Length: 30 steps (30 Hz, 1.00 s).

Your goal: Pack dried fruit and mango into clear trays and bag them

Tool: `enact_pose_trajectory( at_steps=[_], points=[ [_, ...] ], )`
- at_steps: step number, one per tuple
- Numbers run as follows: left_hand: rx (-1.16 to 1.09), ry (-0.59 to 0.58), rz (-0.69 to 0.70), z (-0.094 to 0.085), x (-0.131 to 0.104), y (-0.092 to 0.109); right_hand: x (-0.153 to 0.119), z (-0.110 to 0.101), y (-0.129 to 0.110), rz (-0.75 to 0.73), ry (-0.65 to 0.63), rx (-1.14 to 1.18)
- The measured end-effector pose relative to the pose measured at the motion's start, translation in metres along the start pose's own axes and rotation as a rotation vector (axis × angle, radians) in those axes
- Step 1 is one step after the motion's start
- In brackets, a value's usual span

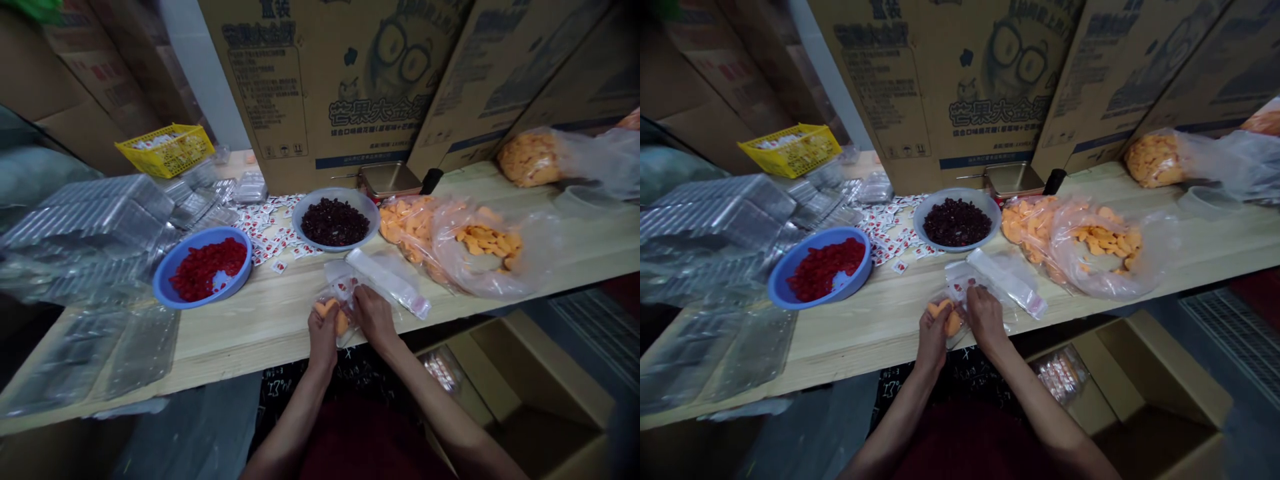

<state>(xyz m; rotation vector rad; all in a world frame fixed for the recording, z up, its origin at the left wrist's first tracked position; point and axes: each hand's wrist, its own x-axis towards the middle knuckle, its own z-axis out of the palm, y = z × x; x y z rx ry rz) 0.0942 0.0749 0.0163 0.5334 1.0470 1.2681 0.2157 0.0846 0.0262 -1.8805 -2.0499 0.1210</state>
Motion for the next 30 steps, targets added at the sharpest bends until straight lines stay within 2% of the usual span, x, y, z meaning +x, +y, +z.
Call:
enact_pose_trajectory(
  at_steps=[3, 6, 10, 12, 14, 17, 20, 22, 26, 30],
  points=[
    [0.002, -0.022, -0.035, 0.0, -0.002, -0.003, 0.014, -0.001, 0.008, 0.09, -0.017, 0.03],
    [0.009, -0.044, -0.079, 0.001, -0.002, -0.009, 0.03, 0.0, 0.008, 0.169, -0.092, -0.017],
    [0.025, -0.025, -0.019, 0.005, 0.005, -0.015, 0.035, 0.001, -0.01, 0.015, -0.155, -0.019],
    [0.037, -0.019, 0.02, 0.01, 0.009, -0.017, 0.028, 0.002, -0.019, -0.054, -0.14, 0.029],
    [0.053, -0.02, 0.029, 0.013, 0.01, -0.018, 0.019, 0.001, -0.022, -0.053, -0.099, 0.094],
    [0.064, -0.136, -0.057, 0.009, 0.006, -0.011, 0.01, -0.002, -0.012, 0.026, -0.037, 0.167],
    [0.181, -0.319, -0.13, -0.009, 0.0, 0.005, 0.006, -0.007, 0.0, 0.066, -0.016, 0.198],
    [0.267, -0.363, -0.13, -0.022, -0.003, 0.014, 0.005, -0.011, 0.001, 0.043, -0.011, 0.211],
    [0.174, -0.331, -0.187, -0.034, -0.006, 0.012, -0.002, -0.015, -0.024, -0.051, -0.038, 0.229],
    [0.17, -0.181, -0.078, -0.031, -0.005, -0.003, -0.02, -0.018, -0.052, -0.15, -0.024, 0.349]
  ],
)
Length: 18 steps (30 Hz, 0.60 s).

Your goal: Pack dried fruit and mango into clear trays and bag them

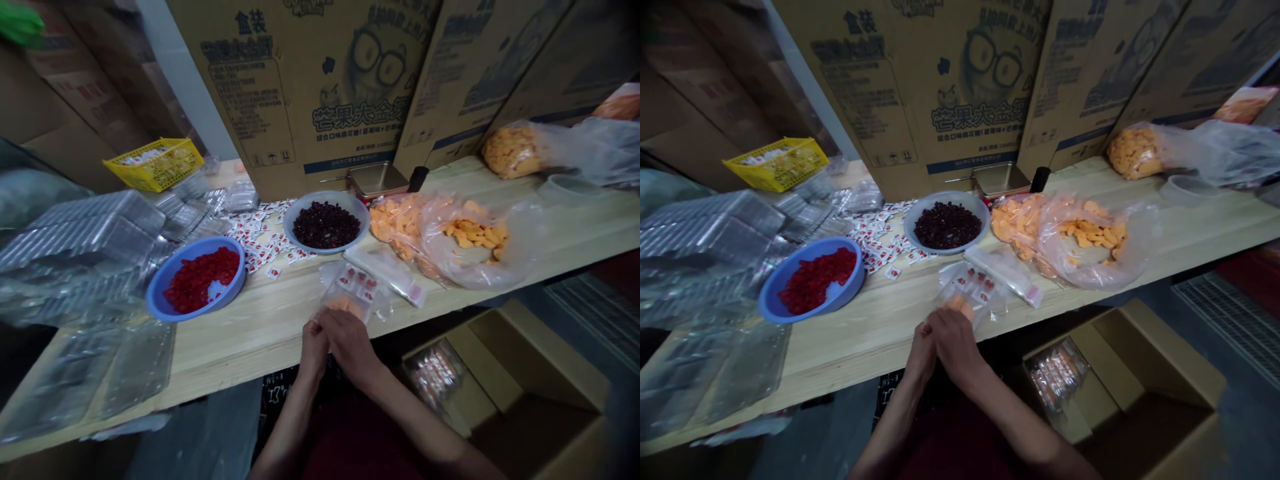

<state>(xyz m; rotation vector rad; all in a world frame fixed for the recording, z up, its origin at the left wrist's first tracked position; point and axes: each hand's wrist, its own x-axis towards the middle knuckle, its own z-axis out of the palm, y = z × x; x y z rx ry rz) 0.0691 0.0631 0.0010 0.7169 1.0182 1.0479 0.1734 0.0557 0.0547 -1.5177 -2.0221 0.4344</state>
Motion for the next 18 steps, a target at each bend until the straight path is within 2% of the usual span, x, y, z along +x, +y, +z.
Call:
enact_pose_trajectory(
  at_steps=[4, 10, 13, 15, 18],
  points=[
    [0.079, 0.105, 0.102, -0.001, 0.0, -0.003, -0.018, -0.004, 0.003, -0.049, 0.034, 0.163],
    [0.166, 0.129, 0.174, -0.005, -0.012, 0.014, -0.041, 0.004, 0.027, -0.098, -0.029, -0.059],
    [0.258, 0.115, 0.195, 0.004, -0.029, 0.029, -0.044, 0.005, 0.024, -0.123, 0.081, -0.041],
    [0.348, 0.119, 0.207, 0.012, -0.044, 0.041, -0.042, -0.005, 0.019, -0.163, 0.175, 0.039],
    [0.394, 0.111, 0.32, 0.024, -0.063, 0.063, -0.039, -0.039, 0.014, -0.177, 0.261, 0.185]
  ],
)
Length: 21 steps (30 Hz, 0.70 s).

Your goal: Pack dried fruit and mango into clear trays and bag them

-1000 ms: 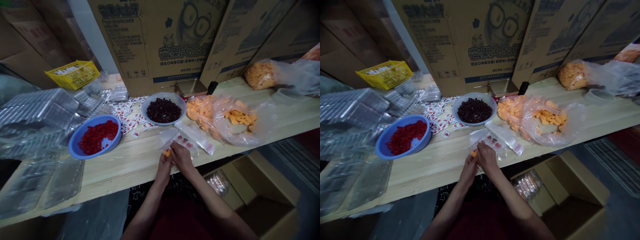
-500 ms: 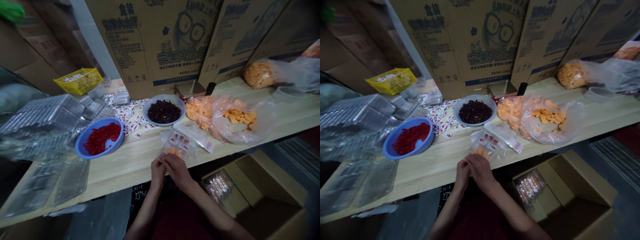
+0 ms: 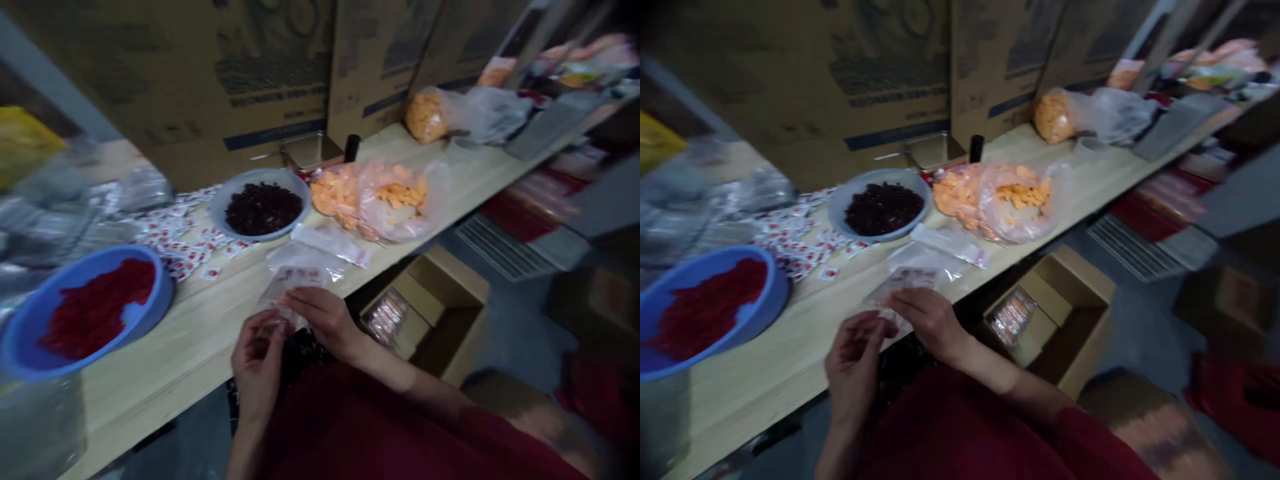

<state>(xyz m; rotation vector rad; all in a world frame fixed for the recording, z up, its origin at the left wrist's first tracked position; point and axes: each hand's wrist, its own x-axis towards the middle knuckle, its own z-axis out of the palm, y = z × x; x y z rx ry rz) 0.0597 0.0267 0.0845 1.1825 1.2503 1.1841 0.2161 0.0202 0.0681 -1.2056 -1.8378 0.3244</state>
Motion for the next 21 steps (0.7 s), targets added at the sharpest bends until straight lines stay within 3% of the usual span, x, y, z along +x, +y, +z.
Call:
enact_pose_trajectory(
  at_steps=[3, 5, 8, 11, 13, 16, 18, 21],
  points=[
    [-0.053, 0.005, 0.161, -0.001, 0.001, 0.017, 0.001, -0.051, -0.008, 0.167, 0.154, 0.103],
    [-0.052, 0.024, 0.198, -0.002, 0.004, 0.02, -0.013, -0.091, -0.014, 0.315, 0.303, 0.128],
    [-0.032, 0.072, 0.176, -0.006, 0.011, 0.015, -0.055, -0.15, -0.014, 0.509, 0.521, 0.057],
    [-0.027, 0.091, 0.132, -0.008, 0.015, 0.002, -0.117, -0.19, 0.014, 0.646, 0.733, -0.139],
    [-0.031, 0.075, 0.095, -0.005, 0.016, -0.007, -0.162, -0.203, 0.05, 0.712, 0.845, -0.224],
    [-0.033, 0.05, 0.043, 0.002, 0.017, -0.018, -0.219, -0.199, 0.124, 0.889, 0.954, -0.216],
    [-0.021, 0.022, 0.01, 0.008, 0.018, -0.025, -0.241, -0.188, 0.176, 1.005, 0.973, -0.203],
    [0.031, -0.013, -0.043, 0.013, 0.019, -0.034, -0.253, -0.164, 0.241, 1.076, 0.97, -0.154]
  ],
)
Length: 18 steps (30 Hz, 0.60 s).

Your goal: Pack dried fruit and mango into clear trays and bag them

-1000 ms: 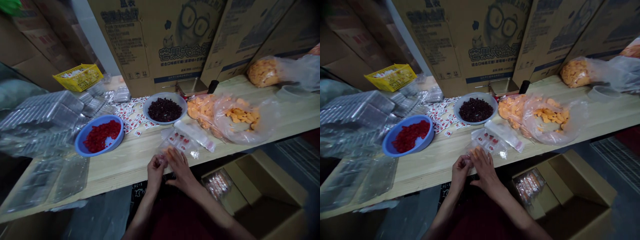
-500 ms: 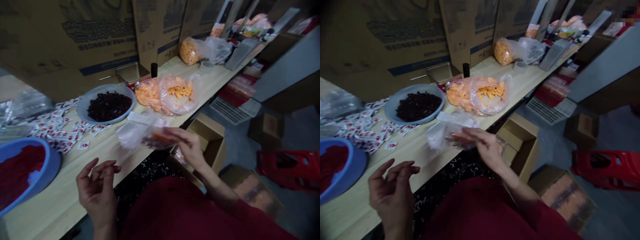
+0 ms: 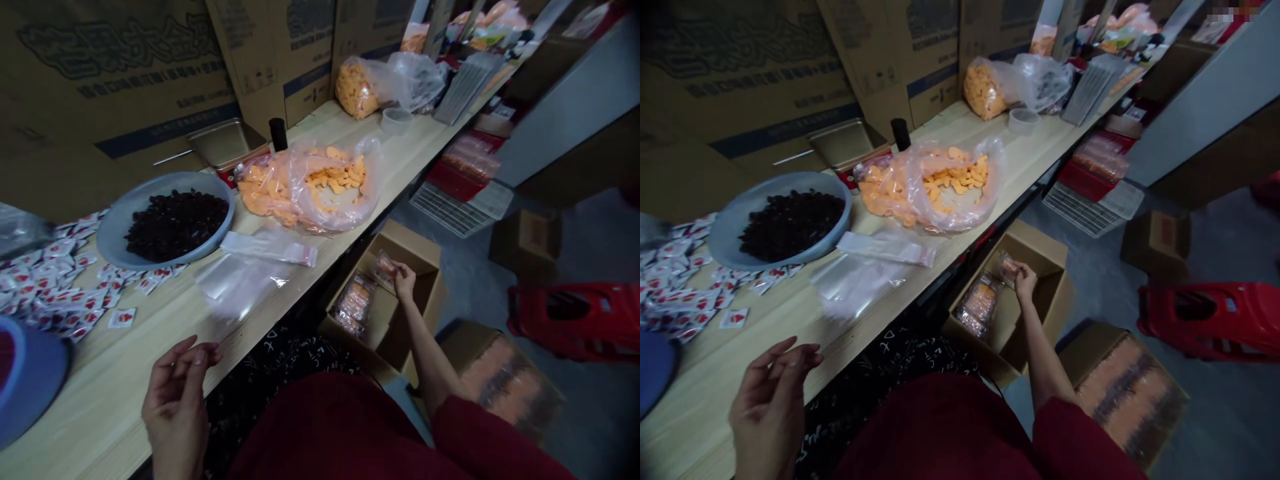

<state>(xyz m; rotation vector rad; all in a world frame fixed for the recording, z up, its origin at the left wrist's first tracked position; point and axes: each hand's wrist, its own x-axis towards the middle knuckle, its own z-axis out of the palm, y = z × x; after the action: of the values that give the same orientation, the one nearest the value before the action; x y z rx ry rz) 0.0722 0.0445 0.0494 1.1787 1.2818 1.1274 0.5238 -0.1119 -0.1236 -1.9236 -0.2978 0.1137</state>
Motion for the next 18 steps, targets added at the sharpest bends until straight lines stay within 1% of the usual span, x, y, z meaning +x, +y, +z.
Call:
enact_pose_trajectory(
  at_steps=[3, 4, 6, 9, 12, 16, 18],
  points=[
    [0.048, 0.024, -0.072, 0.003, 0.0, -0.007, 0.008, 0.035, 0.032, 0.065, -0.042, 0.029],
    [0.05, 0.032, -0.094, 0.004, -0.001, -0.008, 0.007, 0.042, 0.04, 0.087, -0.063, 0.041],
    [0.041, 0.029, -0.122, 0.006, -0.002, -0.01, -0.001, 0.051, 0.054, 0.128, -0.108, 0.066],
    [0.049, 0.015, -0.132, 0.008, -0.004, -0.012, -0.018, 0.052, 0.07, 0.171, -0.175, 0.097],
    [0.078, 0.025, -0.135, 0.007, -0.005, -0.017, -0.031, 0.051, 0.079, 0.187, -0.241, 0.132],
    [0.13, 0.005, -0.163, 0.003, -0.007, -0.022, -0.044, 0.052, 0.077, 0.192, -0.34, 0.178],
    [0.159, -0.004, -0.165, 0.0, -0.006, -0.024, -0.05, 0.045, 0.071, 0.187, -0.39, 0.189]
  ],
)
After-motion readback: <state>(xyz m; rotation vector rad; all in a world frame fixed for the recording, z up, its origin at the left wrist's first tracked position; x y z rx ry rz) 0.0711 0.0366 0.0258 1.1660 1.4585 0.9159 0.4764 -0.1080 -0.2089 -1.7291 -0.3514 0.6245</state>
